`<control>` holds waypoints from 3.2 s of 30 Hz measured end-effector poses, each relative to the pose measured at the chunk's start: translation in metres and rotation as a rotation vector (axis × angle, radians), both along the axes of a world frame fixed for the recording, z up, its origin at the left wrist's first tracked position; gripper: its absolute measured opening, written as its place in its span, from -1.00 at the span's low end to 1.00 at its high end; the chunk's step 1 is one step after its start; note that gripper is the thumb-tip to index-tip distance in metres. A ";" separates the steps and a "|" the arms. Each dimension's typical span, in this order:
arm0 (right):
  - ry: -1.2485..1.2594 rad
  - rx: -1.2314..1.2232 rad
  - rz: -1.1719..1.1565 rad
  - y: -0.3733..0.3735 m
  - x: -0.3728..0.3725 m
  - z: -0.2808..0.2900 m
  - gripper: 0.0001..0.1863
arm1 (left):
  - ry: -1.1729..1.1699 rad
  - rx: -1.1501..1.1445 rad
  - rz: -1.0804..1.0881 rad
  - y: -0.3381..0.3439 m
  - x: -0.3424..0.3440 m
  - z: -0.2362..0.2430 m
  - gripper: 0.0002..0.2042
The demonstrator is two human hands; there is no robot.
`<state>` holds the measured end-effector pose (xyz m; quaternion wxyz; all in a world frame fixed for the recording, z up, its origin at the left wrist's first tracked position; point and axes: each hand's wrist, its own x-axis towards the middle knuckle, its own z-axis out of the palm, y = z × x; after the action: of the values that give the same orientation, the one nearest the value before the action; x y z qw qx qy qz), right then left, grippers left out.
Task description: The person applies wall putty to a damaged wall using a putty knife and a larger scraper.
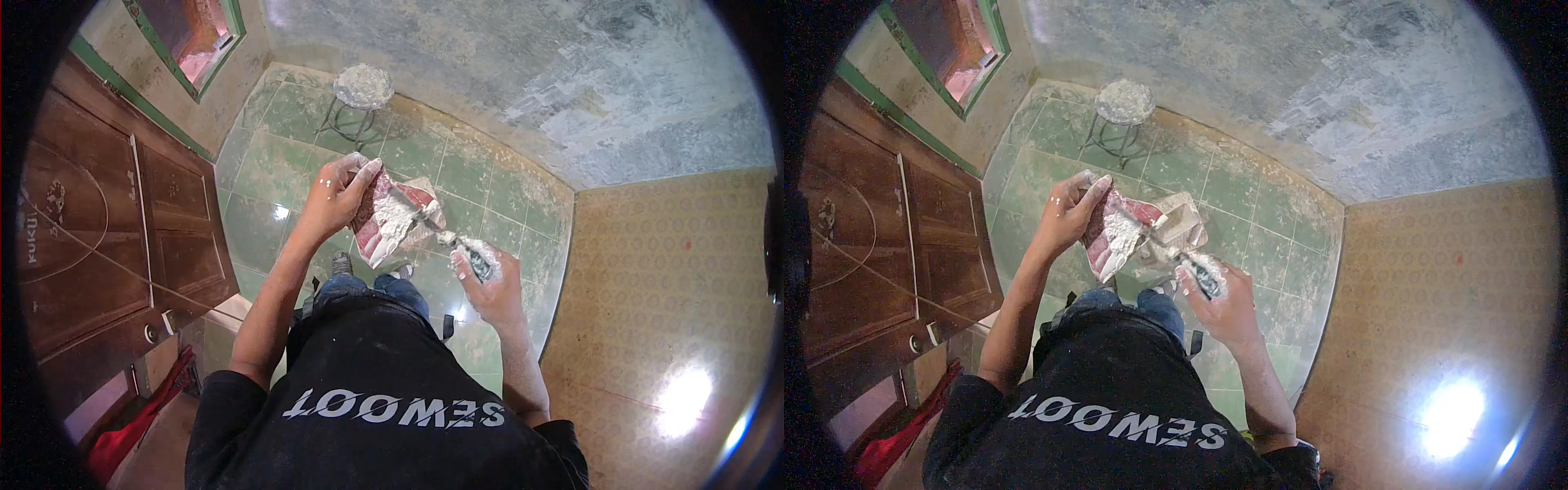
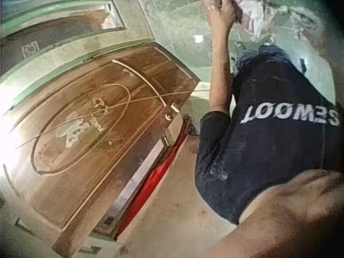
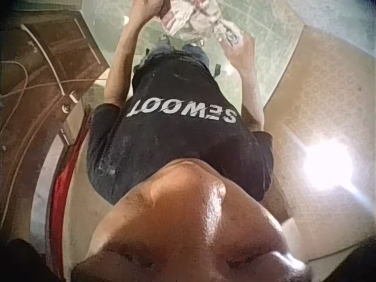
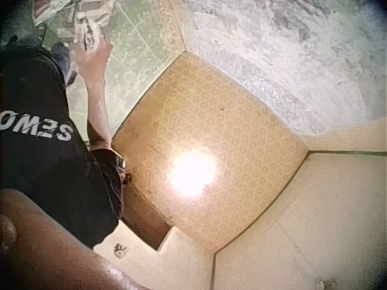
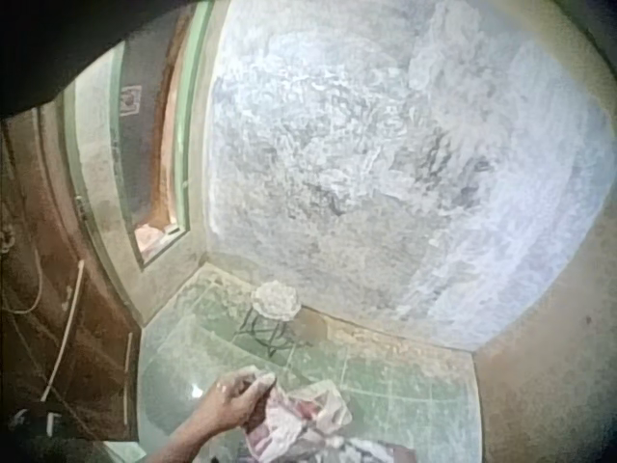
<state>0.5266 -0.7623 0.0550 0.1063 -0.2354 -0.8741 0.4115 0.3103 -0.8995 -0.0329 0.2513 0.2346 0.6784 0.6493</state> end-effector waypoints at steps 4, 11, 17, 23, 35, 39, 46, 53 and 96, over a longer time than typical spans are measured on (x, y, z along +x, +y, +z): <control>-0.006 0.087 0.054 -0.004 0.006 -0.006 -0.76 | 0.014 -0.118 -0.048 -0.001 0.000 0.006 -0.73; -0.041 0.016 0.118 -0.003 0.009 -0.006 -0.78 | -0.024 -0.029 -0.028 -0.002 0.000 -0.002 -0.75; 0.053 0.164 0.199 -0.002 0.013 -0.008 -0.79 | 0.012 -0.032 -0.067 -0.004 -0.002 0.004 -0.74; -0.028 -0.072 -0.032 0.008 0.010 -0.008 -0.74 | -0.008 -0.034 -0.067 -0.006 -0.001 0.016 -0.74; 0.037 0.198 0.133 0.008 0.005 -0.011 -0.73 | -0.036 -0.019 -0.063 -0.010 -0.002 0.019 -0.75; 0.019 0.017 -0.010 0.007 0.003 -0.005 -0.72 | -0.034 0.024 -0.030 -0.008 -0.002 0.017 -0.75; 0.065 0.059 0.109 -0.009 0.005 -0.012 -0.77 | -0.049 -0.046 -0.030 -0.008 -0.003 0.018 -0.77; 0.085 0.149 0.078 0.013 0.001 -0.004 -0.78 | -0.081 0.012 -0.012 -0.007 -0.002 0.025 -0.77; 0.155 0.273 0.178 -0.005 0.003 -0.018 -0.72 | -0.077 -0.035 0.024 -0.007 -0.005 0.021 -0.76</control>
<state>0.5301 -0.7674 0.0370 0.1674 -0.1083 -0.9284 0.3135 0.3056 -0.9060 -0.0119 0.2736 0.1967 0.6823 0.6487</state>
